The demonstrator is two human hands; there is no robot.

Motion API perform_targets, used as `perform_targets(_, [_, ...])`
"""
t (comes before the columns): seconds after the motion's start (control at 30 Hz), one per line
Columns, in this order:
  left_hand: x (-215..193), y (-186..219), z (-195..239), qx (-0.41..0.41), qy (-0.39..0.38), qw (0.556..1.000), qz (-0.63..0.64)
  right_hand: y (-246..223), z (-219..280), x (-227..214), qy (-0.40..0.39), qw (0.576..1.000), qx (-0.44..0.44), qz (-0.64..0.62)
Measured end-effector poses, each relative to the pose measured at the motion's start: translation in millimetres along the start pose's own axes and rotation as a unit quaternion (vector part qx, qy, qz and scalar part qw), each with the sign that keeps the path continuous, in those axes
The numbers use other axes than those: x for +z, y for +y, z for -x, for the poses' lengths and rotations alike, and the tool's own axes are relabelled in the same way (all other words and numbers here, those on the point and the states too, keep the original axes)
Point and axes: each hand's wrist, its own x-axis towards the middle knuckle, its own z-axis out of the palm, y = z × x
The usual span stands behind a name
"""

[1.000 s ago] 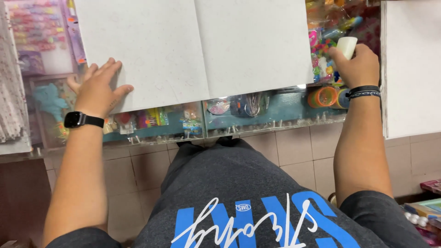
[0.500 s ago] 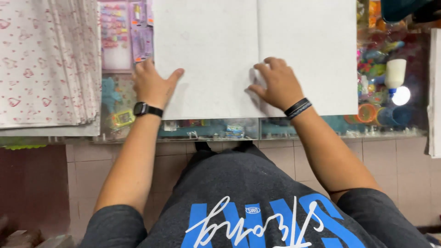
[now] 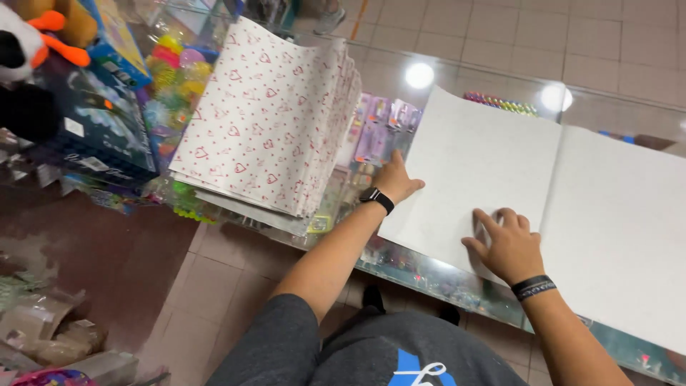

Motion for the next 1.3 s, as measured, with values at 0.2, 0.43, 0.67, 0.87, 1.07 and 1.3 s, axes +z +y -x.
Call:
perform_targets(0.2, [-71.5, 23.4, 27.9, 0.093, -0.1, 0.985, 0.108, -4.1, 0.8, -0.5, -0.023, 0.999, 0.017, -0.021])
perform_targets(0.43, [-72.6, 18.9, 5.3, 0.266, -0.165, 0.931, 0.187, 14.1, -7.6, 21.6, -0.064, 0.985, 0.025, -0.158])
perform_targets(0.67, [-65.6, 100.0, 30.5, 0.511, 0.027, 0.859, 0.029, 121.4, 12.8, -15.5, 0.111, 0.89, -0.065, -0.438])
perform_targets(0.87, [-37.6, 160.2, 45.2, 0.588, 0.051, 0.804, -0.064, 200.0, 34.3, -2.0, 0.082, 0.925, 0.041, -0.368])
perform_targets(1.07, [51.0, 197.7, 50.4, 0.595, 0.029, 0.779, -0.193, 178.1, 56.7, -10.2, 0.02, 0.88, 0.071, -0.469])
perform_targets(1.3, [133.1, 213.9, 36.3, 0.563, 0.093, 0.781, -0.254, 146.5, 57.3, -21.7, -0.037, 0.771, 0.096, -0.629])
